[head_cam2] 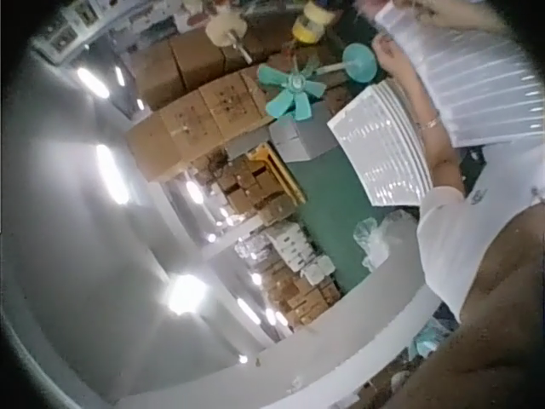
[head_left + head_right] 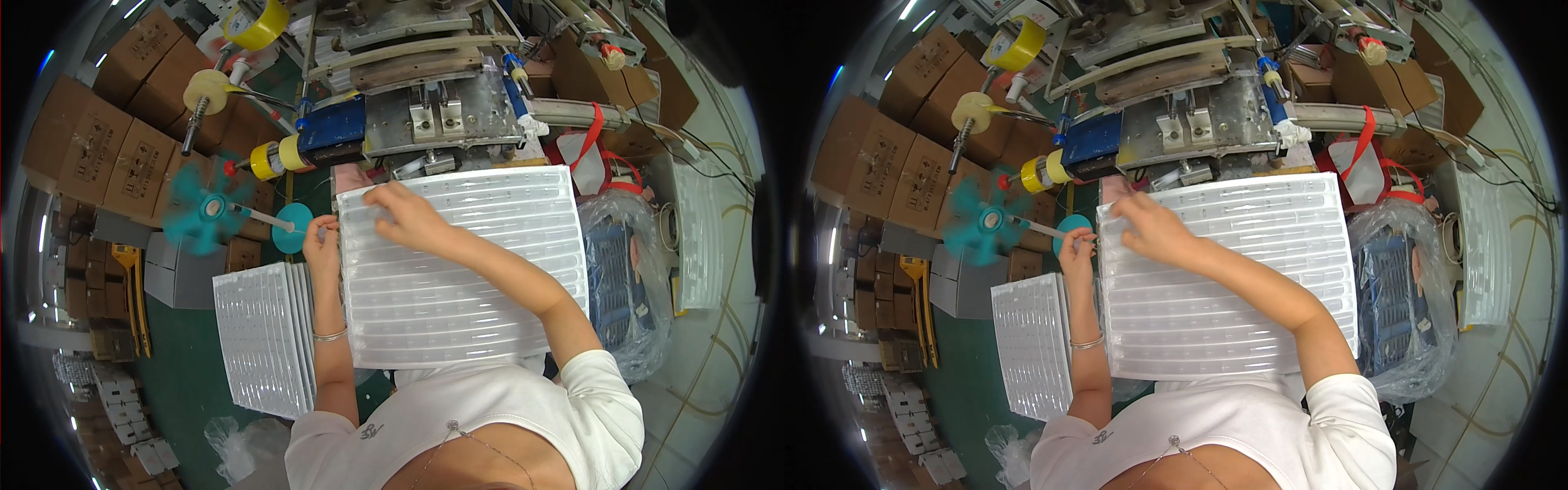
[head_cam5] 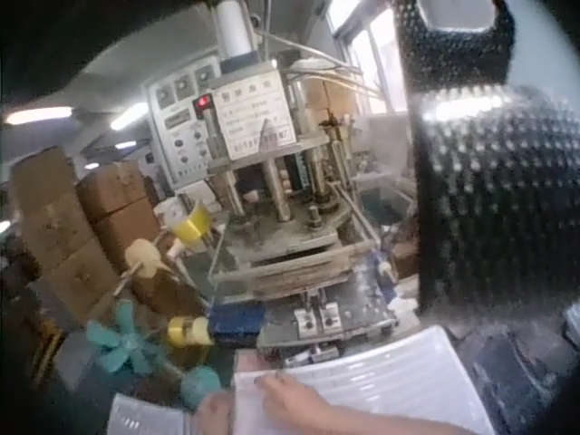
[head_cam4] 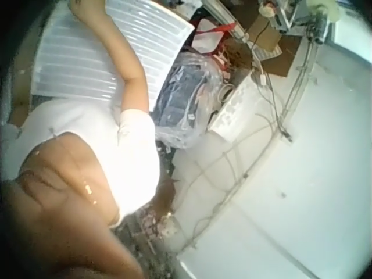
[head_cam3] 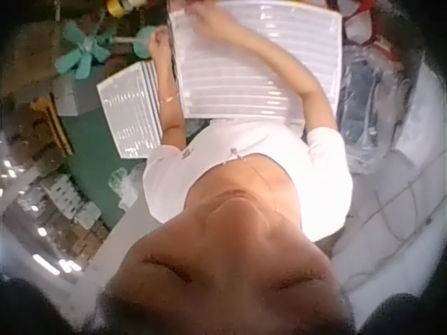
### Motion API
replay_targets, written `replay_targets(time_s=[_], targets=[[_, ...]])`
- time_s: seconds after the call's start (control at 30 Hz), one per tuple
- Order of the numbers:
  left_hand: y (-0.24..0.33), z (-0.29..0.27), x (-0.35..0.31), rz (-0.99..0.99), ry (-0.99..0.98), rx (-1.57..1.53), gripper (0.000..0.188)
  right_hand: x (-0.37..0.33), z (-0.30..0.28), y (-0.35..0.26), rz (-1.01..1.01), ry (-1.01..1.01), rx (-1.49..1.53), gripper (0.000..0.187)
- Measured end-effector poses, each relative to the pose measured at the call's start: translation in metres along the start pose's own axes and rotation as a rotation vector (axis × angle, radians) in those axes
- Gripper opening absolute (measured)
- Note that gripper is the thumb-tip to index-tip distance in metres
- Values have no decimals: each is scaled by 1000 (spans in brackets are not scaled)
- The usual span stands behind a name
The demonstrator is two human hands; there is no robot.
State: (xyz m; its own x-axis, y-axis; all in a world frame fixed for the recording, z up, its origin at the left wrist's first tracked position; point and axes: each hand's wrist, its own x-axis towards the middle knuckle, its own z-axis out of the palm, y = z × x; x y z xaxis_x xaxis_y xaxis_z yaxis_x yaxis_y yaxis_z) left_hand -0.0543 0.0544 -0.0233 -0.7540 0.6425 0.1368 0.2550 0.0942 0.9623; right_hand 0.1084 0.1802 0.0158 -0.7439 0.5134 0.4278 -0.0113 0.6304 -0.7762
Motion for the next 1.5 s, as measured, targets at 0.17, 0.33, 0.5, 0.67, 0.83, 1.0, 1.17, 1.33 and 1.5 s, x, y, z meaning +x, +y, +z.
replay_targets(time_s=[0.17,0.33,0.5,0.67,0.83,1.0,1.17,1.33,1.5], targets=[[23,27,-1,124,-55,203,25,-4,-50,23,190,-23,83,15],[51,65,6,458,-89,386,28,-12,-93,23,178,146,103,26],[99,108,25,611,-23,401,27,-8,-118,19,264,292,55,25],[139,156,70,867,90,644,29,5,-135,25,139,421,-122,22],[154,176,90,864,-181,930,29,34,-141,30,-60,558,-426,23],[141,142,54,812,-106,480,22,68,-137,26,-236,516,-683,19],[96,69,27,664,-87,559,27,85,-134,55,-112,471,-851,19],[50,14,12,607,-184,791,28,60,-121,35,-202,672,-725,28],[23,6,8,523,-364,1013,32,0,-37,25,-153,28,-447,34]])
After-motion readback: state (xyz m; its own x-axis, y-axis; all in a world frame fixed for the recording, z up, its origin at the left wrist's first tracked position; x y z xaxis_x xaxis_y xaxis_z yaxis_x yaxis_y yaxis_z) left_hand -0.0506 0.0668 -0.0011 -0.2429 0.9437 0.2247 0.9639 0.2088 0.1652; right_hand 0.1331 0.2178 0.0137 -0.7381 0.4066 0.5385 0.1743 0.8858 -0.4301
